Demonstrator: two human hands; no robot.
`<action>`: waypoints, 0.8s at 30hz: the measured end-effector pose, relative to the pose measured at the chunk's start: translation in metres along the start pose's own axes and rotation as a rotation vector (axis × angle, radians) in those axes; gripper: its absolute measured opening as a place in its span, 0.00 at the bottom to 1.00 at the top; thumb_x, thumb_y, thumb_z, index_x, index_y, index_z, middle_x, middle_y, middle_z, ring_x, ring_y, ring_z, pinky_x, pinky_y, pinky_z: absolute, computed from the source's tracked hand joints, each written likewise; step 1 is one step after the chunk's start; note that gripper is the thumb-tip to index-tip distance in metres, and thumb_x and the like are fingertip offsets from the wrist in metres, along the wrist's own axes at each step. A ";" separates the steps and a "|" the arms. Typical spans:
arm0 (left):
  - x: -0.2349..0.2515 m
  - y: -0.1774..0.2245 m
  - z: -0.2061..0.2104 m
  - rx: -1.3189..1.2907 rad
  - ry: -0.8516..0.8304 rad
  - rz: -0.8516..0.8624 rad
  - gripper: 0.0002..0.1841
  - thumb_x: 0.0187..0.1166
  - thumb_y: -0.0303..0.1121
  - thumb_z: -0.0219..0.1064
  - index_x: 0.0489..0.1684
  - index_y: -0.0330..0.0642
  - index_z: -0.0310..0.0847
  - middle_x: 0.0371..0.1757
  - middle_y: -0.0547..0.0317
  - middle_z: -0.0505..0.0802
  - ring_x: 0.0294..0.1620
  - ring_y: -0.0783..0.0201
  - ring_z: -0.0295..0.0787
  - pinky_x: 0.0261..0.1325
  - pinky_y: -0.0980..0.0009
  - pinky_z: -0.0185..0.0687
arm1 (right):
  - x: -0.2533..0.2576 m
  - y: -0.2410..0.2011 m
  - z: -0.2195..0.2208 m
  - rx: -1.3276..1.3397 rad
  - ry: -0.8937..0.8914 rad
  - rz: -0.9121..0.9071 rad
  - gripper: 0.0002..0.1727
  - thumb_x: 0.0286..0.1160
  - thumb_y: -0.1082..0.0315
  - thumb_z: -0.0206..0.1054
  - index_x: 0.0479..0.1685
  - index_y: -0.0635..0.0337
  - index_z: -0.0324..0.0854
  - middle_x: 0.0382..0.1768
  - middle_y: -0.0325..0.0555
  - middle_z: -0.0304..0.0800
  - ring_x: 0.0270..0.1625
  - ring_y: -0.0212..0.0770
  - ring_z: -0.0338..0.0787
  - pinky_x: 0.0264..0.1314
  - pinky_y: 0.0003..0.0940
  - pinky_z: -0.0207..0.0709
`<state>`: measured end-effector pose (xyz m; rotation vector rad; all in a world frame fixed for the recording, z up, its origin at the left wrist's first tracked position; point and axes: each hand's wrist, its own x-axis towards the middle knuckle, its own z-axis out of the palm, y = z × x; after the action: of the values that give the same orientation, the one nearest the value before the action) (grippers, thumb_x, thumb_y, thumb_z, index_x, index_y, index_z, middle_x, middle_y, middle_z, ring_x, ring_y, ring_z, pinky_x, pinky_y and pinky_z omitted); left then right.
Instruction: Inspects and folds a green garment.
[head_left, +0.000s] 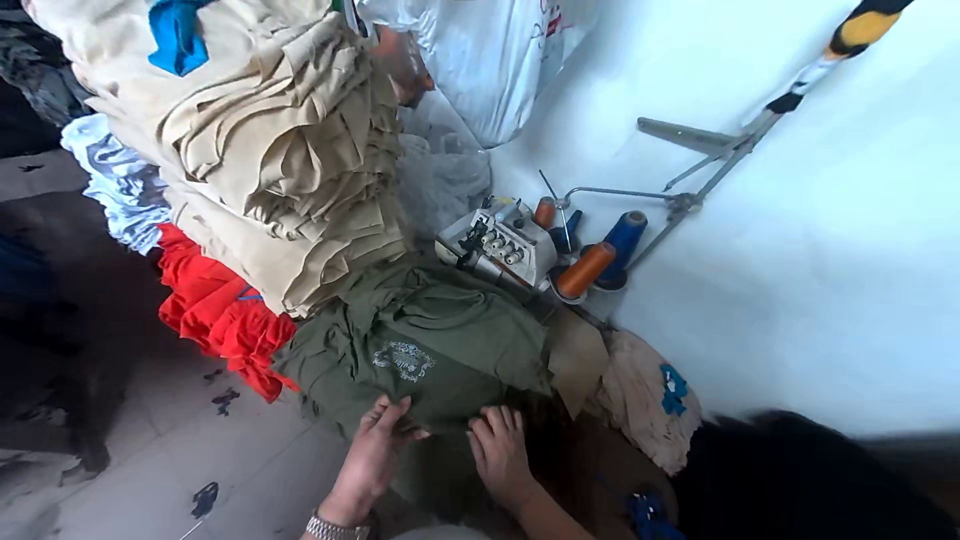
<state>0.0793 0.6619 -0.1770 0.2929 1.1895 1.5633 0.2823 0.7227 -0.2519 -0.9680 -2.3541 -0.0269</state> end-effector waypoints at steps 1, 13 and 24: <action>0.001 0.003 0.003 -0.016 -0.027 0.015 0.11 0.91 0.25 0.45 0.51 0.35 0.74 0.41 0.50 0.94 0.36 0.57 0.95 0.37 0.60 0.94 | 0.006 -0.001 -0.004 0.046 0.031 -0.005 0.12 0.80 0.61 0.60 0.38 0.51 0.89 0.48 0.49 0.92 0.53 0.53 0.91 0.60 0.54 0.81; 0.077 0.032 -0.016 1.406 -0.173 0.362 0.27 0.84 0.37 0.67 0.82 0.45 0.73 0.82 0.45 0.78 0.86 0.40 0.67 0.86 0.37 0.58 | 0.166 0.106 -0.025 0.250 -0.485 0.801 0.17 0.91 0.59 0.58 0.62 0.62 0.83 0.56 0.64 0.90 0.63 0.64 0.89 0.66 0.67 0.78; 0.047 -0.026 -0.036 1.047 0.023 0.152 0.14 0.82 0.34 0.67 0.55 0.31 0.84 0.51 0.44 0.91 0.53 0.54 0.90 0.62 0.55 0.83 | 0.141 0.098 -0.007 0.268 -0.270 0.832 0.15 0.91 0.61 0.58 0.59 0.61 0.83 0.53 0.62 0.92 0.60 0.63 0.91 0.62 0.65 0.79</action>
<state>0.0517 0.6801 -0.2333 1.0551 1.9614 0.9286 0.2697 0.8829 -0.1911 -1.8019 -1.9210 0.7571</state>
